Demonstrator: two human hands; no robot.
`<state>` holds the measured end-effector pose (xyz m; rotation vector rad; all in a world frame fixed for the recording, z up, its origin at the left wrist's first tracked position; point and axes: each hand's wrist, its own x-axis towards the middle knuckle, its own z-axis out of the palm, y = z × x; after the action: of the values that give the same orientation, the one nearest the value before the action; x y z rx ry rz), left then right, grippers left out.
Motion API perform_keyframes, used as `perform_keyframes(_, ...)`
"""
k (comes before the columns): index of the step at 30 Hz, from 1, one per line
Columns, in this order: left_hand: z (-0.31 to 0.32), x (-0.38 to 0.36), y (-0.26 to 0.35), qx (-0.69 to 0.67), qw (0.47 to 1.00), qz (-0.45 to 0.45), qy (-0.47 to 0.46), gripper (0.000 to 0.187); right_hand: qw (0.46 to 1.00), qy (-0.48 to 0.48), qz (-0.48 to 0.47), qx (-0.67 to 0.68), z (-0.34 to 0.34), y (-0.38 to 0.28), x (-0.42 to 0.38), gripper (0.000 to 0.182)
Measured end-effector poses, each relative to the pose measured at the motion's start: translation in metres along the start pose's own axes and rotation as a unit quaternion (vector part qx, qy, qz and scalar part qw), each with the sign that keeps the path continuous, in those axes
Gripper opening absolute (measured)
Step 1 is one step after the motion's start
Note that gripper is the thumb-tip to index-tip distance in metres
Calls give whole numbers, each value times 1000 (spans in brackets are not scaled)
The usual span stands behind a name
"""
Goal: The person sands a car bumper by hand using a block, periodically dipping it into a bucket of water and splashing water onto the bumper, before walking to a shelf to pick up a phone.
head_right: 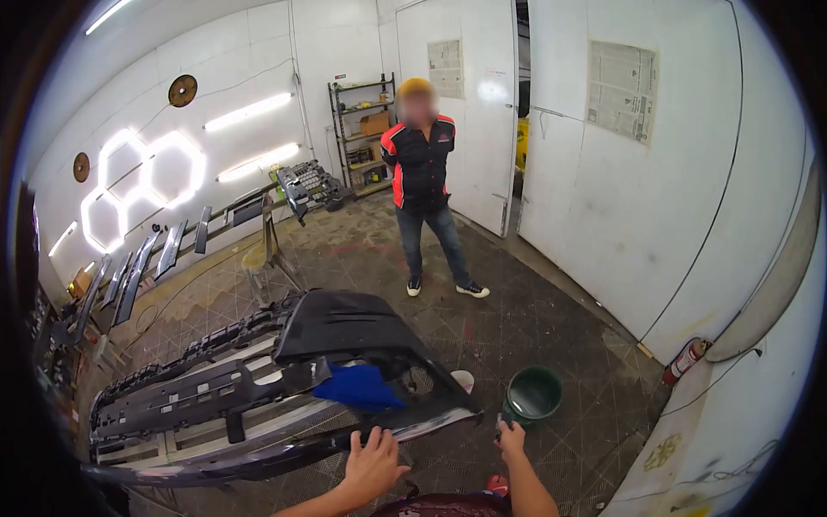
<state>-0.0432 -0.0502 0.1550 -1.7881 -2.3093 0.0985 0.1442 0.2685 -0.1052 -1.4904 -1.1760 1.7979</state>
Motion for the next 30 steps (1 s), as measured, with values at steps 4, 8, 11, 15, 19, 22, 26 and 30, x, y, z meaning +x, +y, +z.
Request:
perform_keyframes(4, 27, 29, 44, 35, 995, -79, -41, 88, 997, -70, 42, -10, -48, 0, 43, 27)
perform_keyframes(8, 50, 63, 93, 128, 969, -175, -117, 102, 994, -60, 82, -51, -134, 31, 97, 34)
perform_keyframes(11, 81, 80, 119, 166, 949, -240, -118, 107, 983, 17, 164, -85, -205, 42, 94, 45)
perform_keyframes(15, 132, 90, 151, 117, 935, -314, -113, 106, 912, 18, 204, -355, -338, 124, 119, 57)
perform_keyframes(19, 117, 128, 162, 21, 908, -380, -173, 107, 833, 150, 318, -426, -383, 120, 95, 66)
perform_keyframes(22, 121, 133, 175, -32, 882, -408, -233, 110, 850, 118, 383, -342, -393, 127, 87, 69)
perform_keyframes(26, 141, 146, 182, -123, 892, -411, -145, 106, 944, 60, 73, -317, -408, 196, 124, 70)
perform_keyframes(30, 203, 158, 188, 70, 920, -386, 7, 89, 837, -93, -7, -539, -409, 112, 135, 58)
